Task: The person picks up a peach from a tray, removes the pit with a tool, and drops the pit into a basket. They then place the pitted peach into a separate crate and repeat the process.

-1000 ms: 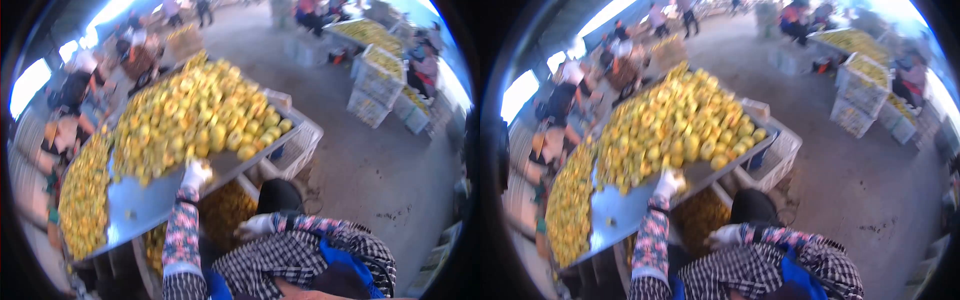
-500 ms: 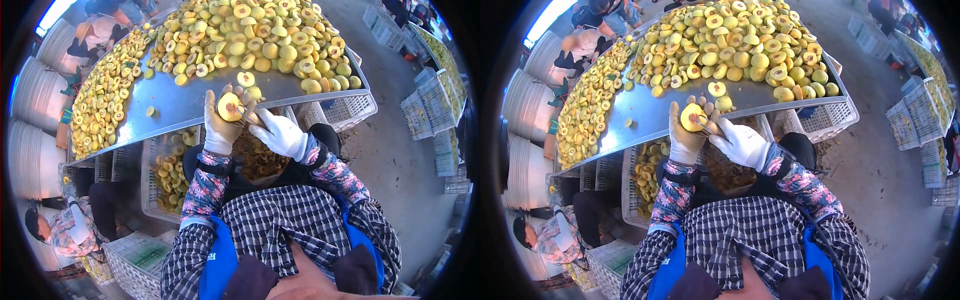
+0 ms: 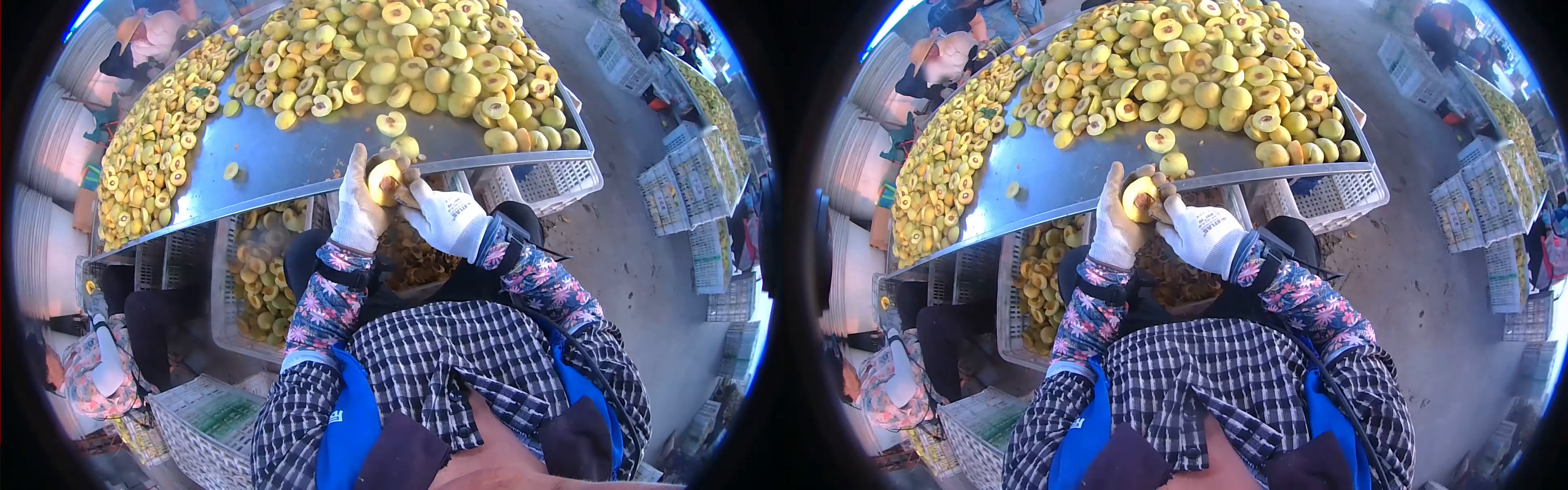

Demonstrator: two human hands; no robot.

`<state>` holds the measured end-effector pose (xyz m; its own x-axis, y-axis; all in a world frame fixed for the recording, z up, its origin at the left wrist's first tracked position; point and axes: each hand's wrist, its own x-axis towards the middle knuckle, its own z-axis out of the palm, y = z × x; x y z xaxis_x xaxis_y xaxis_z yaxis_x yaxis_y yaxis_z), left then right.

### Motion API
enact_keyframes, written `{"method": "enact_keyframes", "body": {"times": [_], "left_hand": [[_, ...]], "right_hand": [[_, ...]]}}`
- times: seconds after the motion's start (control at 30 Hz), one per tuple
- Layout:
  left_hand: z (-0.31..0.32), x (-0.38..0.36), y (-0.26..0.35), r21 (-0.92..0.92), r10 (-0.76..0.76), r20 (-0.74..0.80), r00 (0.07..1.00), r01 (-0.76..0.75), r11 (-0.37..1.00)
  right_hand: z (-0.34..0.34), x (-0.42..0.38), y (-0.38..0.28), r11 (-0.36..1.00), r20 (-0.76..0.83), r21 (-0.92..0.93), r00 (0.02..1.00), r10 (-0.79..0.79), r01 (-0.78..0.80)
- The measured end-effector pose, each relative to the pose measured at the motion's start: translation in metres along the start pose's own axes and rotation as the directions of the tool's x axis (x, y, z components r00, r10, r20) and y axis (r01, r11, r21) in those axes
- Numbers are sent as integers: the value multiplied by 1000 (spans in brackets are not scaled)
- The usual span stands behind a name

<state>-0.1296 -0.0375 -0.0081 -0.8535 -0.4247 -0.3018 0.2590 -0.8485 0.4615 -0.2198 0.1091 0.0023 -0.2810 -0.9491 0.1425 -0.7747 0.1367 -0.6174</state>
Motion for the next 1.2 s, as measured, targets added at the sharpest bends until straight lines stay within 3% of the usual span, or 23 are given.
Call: {"method": "enact_keyframes", "body": {"times": [0.07, 0.13, 0.2, 0.23, 0.27, 0.33, 0.4, 0.43, 0.47, 0.53, 0.57, 0.6, 0.63, 0.67, 0.7, 0.73, 0.77, 0.8, 0.9, 1.0, 1.03, 1.13, 1.2], "left_hand": [[-3, -2, 1, 45, -22, 27, 999, 21, 999], [-1, 1, 0, 134, 39, 45, 998, -45, 990], [17, -5, -10, 52, 198, 128, 972, -206, 977], [13, 0, -23, 140, 384, 105, 917, -396, 908], [5, 7, -35, 222, 563, 82, 822, -566, 794], [7, -4, -41, 637, 662, 345, 666, -684, 356], [2, 1, -41, 491, 549, 191, 814, -564, 664], [-2, 3, -35, 417, 445, 151, 883, -465, 781], [-5, 8, -30, 413, 445, 157, 882, -467, 781], [-7, 10, -25, 539, 237, 155, 959, -283, 793], [-6, 11, -24, 516, 197, 194, 961, -271, 813], [9, 5, -25, 463, 170, 84, 982, -189, 866], [-2, 15, -25, 441, 141, 100, 985, -171, 881], [1, 13, -23, 429, 129, 94, 987, -157, 890], [18, 0, -26, 365, 171, 61, 983, -181, 913], [6, 9, -28, 386, 220, 74, 973, -231, 893], [11, 13, -32, 227, 204, -14, 979, -196, 954], [20, 8, -37, 186, 271, -74, 960, -253, 949], [30, -3, -34, 86, 194, -49, 980, -190, 978], [39, -13, -30, 144, 207, -20, 978, -202, 969], [27, -5, -29, 49, 147, -45, 988, -144, 988], [26, -9, -20, 90, 175, -129, 976, -164, 982], [15, -8, -20, 149, 220, -105, 970, -203, 968]], "right_hand": [[2, -1, 6, 997, 49, 50, 997, 58, -60], [4, -1, 20, 974, 31, 203, 993, -112, 104], [7, 0, 37, 909, -126, 262, 945, -302, 325], [-3, -1, 30, 882, 22, 468, 997, -76, 57], [-9, -3, 23, 745, 210, 628, 971, 116, -225], [-3, -3, 23, 637, 319, 697, 938, 134, -328], [-8, -5, 19, 677, 328, 673, 941, 85, -296], [-2, -4, 28, 794, 298, 565, 953, 56, -224], [2, -3, 38, 797, 294, 562, 954, 58, -222], [12, -9, 50, 916, 112, 398, 989, -96, 44], [-1, -13, 43, 834, 200, 552, 974, -109, -20], [28, -11, 74, 555, 225, 827, 956, -187, -86], [7, -17, 51, 458, 424, 813, 905, -40, -361], [4, -19, 32, 200, 341, 920, 940, 12, -336], [2, -19, 26, 252, 404, 880, 914, 46, -402], [-6, -20, 7, 142, 442, 878, 889, 121, -457], [-6, -19, 1, 6, 509, 858, 851, 129, -514], [-2, -20, 6, -153, 532, 840, 846, 48, -520], [2, -21, 3, -325, 558, 760, 821, -120, -563], [0, -28, 10, -372, 479, 771, 856, -195, -517], [-4, -32, 13, -309, 482, 795, 853, -201, -522], [-6, -42, 30, -81, 517, 838, 833, -198, -539], [-13, -39, 20, 243, 459, 850, 884, 93, -467]]}}
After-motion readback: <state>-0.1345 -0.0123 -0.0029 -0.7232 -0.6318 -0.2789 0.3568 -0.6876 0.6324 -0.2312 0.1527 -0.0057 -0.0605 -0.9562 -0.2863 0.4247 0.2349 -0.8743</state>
